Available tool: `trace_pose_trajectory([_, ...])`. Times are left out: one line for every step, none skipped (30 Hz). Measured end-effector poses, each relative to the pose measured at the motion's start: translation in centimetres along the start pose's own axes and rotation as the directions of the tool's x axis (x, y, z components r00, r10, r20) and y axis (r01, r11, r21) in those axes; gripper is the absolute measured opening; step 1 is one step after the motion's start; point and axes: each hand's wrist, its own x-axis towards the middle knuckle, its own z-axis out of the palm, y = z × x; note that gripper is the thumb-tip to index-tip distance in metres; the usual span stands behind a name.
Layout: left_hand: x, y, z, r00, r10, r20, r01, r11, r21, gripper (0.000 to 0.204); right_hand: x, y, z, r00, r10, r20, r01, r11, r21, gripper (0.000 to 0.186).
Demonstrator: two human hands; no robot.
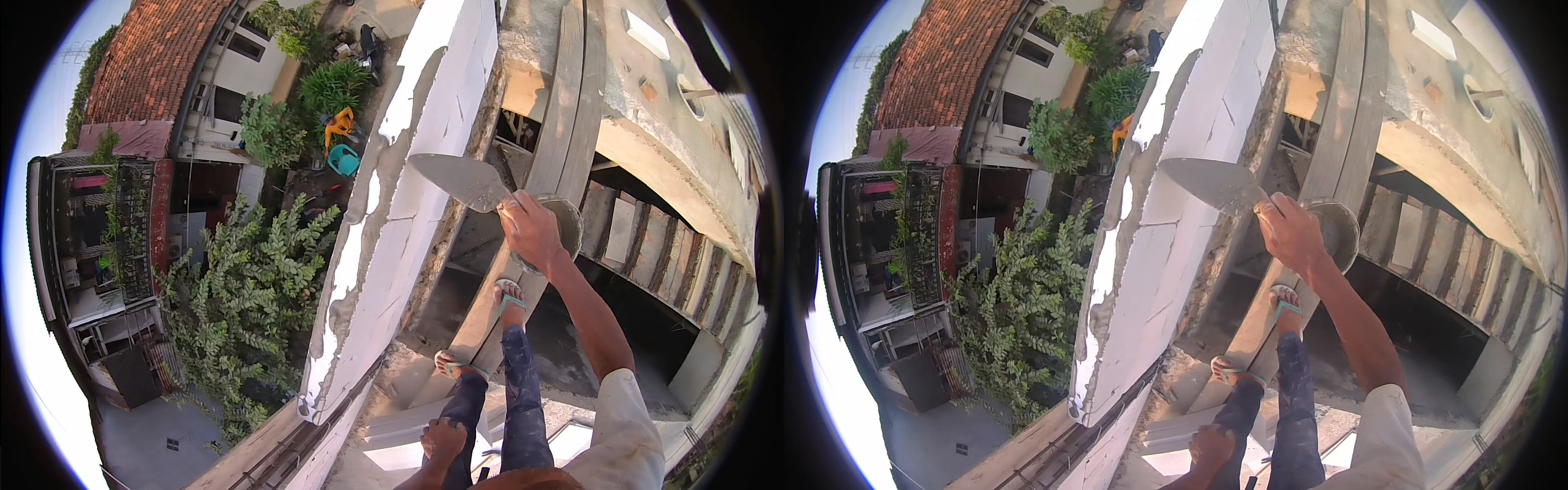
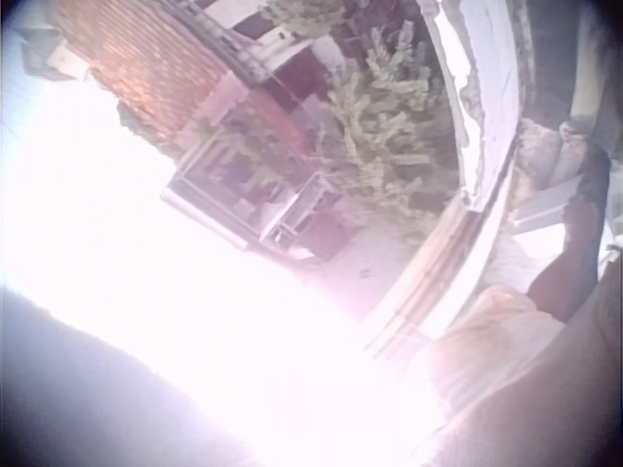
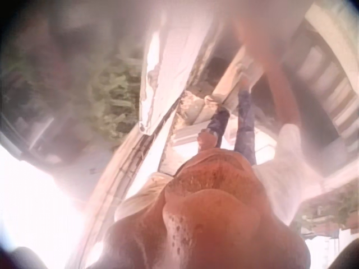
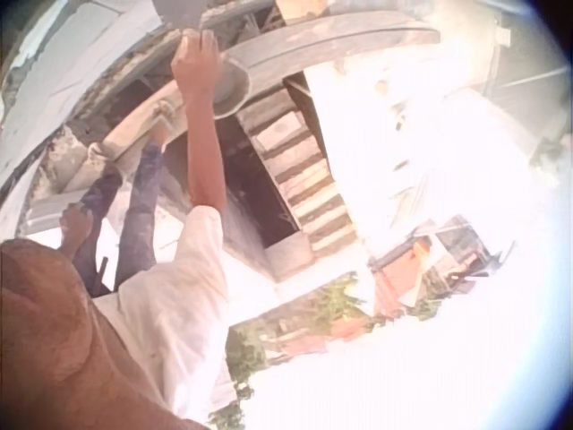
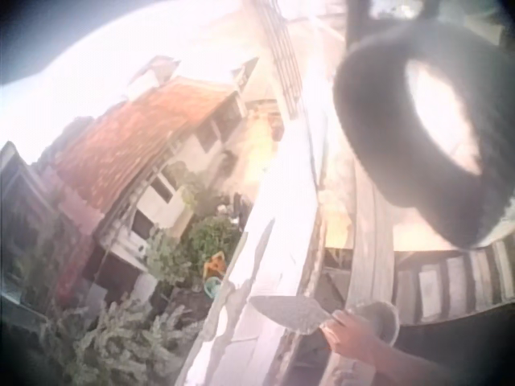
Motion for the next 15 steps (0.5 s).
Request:
trace_pose_trajectory([0.0, 0.1, -0.2, 1.000, -0.004, 0.004, 0.004, 1.000, -0.004, 0.051, 0.4, -0.3, -1.5, 0.999, -0.034, -0.009, 0.033, 0.998, -0.062, 0.036])
trace_pose_trajectory([0.0, 0.2, -0.3, 1.000, -0.006, 0.030, 0.006, 1.000, -0.001, 0.052, 1.0, -0.5, -2.8, 0.997, -0.069, -0.016, 0.066, 0.990, -0.123, 0.038])
trace_pose_trajectory([-0.2, 0.5, -1.1, 0.999, -0.004, 0.049, 0.003, 1.000, 0.006, 0.053, 2.9, -0.4, -3.9, 0.990, -0.126, -0.068, 0.112, 0.978, -0.179, 0.038])
trace_pose_trajectory([-0.6, 0.9, -1.5, 0.998, -0.010, 0.067, 0.009, 1.000, 0.010, 0.054, 6.2, -0.2, -4.5, 0.975, -0.188, -0.117, 0.158, 0.961, -0.229, 0.039])
trace_pose_trajectory([-0.7, 1.0, -1.5, 0.998, -0.016, 0.066, 0.015, 1.000, 0.018, 0.055, 9.2, -0.1, -4.9, 0.980, -0.186, -0.078, 0.154, 0.940, -0.303, 0.036])
trace_pose_trajectory([-0.7, 1.0, -1.6, 0.998, -0.018, 0.064, 0.016, 0.999, 0.031, 0.055, 12.3, 0.3, -5.2, 0.984, -0.175, -0.042, 0.146, 0.913, -0.381, 0.034])
trace_pose_trajectory([-0.6, 1.0, -1.8, 0.998, -0.020, 0.059, 0.017, 0.999, 0.047, 0.055, 15.4, 1.0, -5.1, 0.985, -0.170, 0.029, 0.160, 0.842, -0.516, 0.033])
trace_pose_trajectory([-0.6, 0.9, -1.9, 0.998, -0.015, 0.055, 0.013, 0.999, 0.040, 0.055, 18.2, 1.9, -4.9, 0.984, -0.151, 0.099, 0.179, 0.752, -0.634, 0.031])
trace_pose_trajectory([-0.6, 0.8, -1.9, 0.999, -0.011, 0.053, 0.009, 0.999, 0.033, 0.056, 20.6, 3.1, -4.7, 0.984, -0.147, 0.097, 0.174, 0.732, -0.658, 0.029])
trace_pose_trajectory([-0.6, 0.7, -1.8, 0.999, -0.007, 0.053, 0.006, 1.000, 0.025, 0.056, 22.5, 4.0, -4.6, 0.985, -0.145, 0.098, 0.173, 0.711, -0.682, 0.027])
trace_pose_trajectory([-0.6, 0.5, -1.3, 1.000, -0.004, 0.018, 0.004, 1.000, 0.007, 0.053, 23.8, 4.6, -5.0, 0.995, -0.063, 0.076, 0.099, 0.713, -0.694, 0.027])
trace_pose_trajectory([-0.4, 0.3, -0.8, 1.000, -0.003, -0.016, 0.002, 1.000, -0.011, 0.051, 25.0, 5.1, -5.4, 0.998, 0.018, 0.055, 0.026, 0.709, -0.704, 0.028])
trace_pose_trajectory([-0.2, 0.1, -0.4, 0.999, -0.001, -0.049, -0.001, 1.000, -0.029, 0.048, 25.5, 5.3, -5.6, 0.994, 0.100, 0.033, -0.046, 0.699, -0.714, 0.028])
trace_pose_trajectory([0.0, -0.2, 0.1, 0.999, -0.005, -0.050, 0.003, 1.000, -0.025, 0.048, 24.8, 5.5, -5.1, 0.991, 0.134, -0.020, -0.115, 0.751, -0.650, 0.030])
trace_pose_trajectory([0.1, -0.2, 0.2, 0.999, -0.007, -0.050, 0.006, 1.000, -0.021, 0.048, 23.2, 6.1, -4.1, 0.982, 0.174, -0.070, -0.182, 0.794, -0.580, 0.032])
